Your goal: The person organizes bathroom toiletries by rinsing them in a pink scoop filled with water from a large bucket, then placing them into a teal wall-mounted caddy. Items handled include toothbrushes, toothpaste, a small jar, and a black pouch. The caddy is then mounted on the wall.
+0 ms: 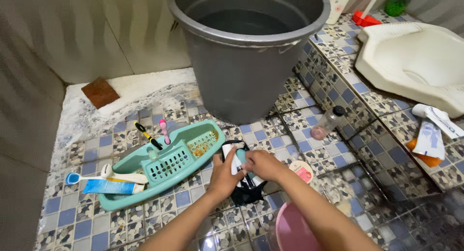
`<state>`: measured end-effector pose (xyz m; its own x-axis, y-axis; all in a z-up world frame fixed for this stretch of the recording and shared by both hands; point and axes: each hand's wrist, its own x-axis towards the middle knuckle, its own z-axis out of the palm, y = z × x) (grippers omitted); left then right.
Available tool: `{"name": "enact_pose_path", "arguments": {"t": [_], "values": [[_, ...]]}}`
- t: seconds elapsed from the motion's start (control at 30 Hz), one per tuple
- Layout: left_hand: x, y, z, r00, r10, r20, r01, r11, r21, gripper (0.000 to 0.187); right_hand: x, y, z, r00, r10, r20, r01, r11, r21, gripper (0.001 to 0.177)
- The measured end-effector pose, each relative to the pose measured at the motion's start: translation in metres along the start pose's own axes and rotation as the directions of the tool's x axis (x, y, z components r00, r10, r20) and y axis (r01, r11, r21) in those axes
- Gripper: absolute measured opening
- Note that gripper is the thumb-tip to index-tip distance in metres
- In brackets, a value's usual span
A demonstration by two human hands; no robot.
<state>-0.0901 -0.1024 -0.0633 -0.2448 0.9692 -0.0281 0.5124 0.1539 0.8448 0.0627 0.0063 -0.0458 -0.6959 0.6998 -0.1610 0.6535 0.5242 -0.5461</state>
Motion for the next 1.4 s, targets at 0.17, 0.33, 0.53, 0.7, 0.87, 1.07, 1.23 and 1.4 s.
{"name": "enact_pose_path", "arguments": {"t": [0.17, 0.33, 0.53, 0.7, 0.87, 1.07, 1.23, 1.4], "values": [[0.004, 0.014, 0.006, 0.99, -0.038, -0.134, 0.065, 0.978, 0.2, 0.063, -0.004, 0.01, -0.005, 0.962, -0.159, -0.221, 0.184, 0.978, 0.097, 0.026], [0.011, 0.024, 0.01, 0.972, -0.038, -0.23, 0.083, 0.978, 0.19, 0.056, -0.002, 0.013, -0.013, 0.982, -0.006, -0.191, 0.068, 0.945, 0.319, 0.022], [0.004, 0.021, 0.013, 0.976, -0.049, -0.212, 0.087, 0.981, 0.176, 0.049, -0.002, 0.019, -0.005, 0.999, 0.025, -0.027, -0.018, 0.973, 0.228, 0.036], [0.004, 0.024, 0.007, 0.974, -0.02, -0.228, 0.068, 0.976, 0.206, 0.044, 0.002, 0.024, -0.003, 1.0, 0.001, -0.026, 0.006, 0.968, 0.252, 0.029], [0.015, 0.045, 0.004, 0.935, 0.121, -0.332, -0.074, 0.986, 0.151, 0.047, -0.006, 0.018, -0.028, 0.995, 0.039, -0.097, 0.018, 0.849, 0.528, 0.017], [0.035, 0.081, 0.013, 0.876, 0.248, -0.414, -0.237, 0.968, 0.079, 0.042, -0.025, 0.017, -0.067, 0.99, 0.111, -0.084, -0.022, 0.717, 0.697, 0.015], [0.043, 0.106, 0.033, 0.881, 0.269, -0.389, -0.286, 0.958, 0.016, 0.035, -0.043, 0.037, -0.088, 0.98, 0.171, -0.098, -0.039, 0.654, 0.756, 0.013], [0.05, 0.123, 0.06, 0.894, 0.279, -0.351, -0.312, 0.949, -0.041, 0.029, -0.061, 0.059, -0.103, 0.98, 0.179, -0.084, -0.042, 0.605, 0.795, 0.014]]}}
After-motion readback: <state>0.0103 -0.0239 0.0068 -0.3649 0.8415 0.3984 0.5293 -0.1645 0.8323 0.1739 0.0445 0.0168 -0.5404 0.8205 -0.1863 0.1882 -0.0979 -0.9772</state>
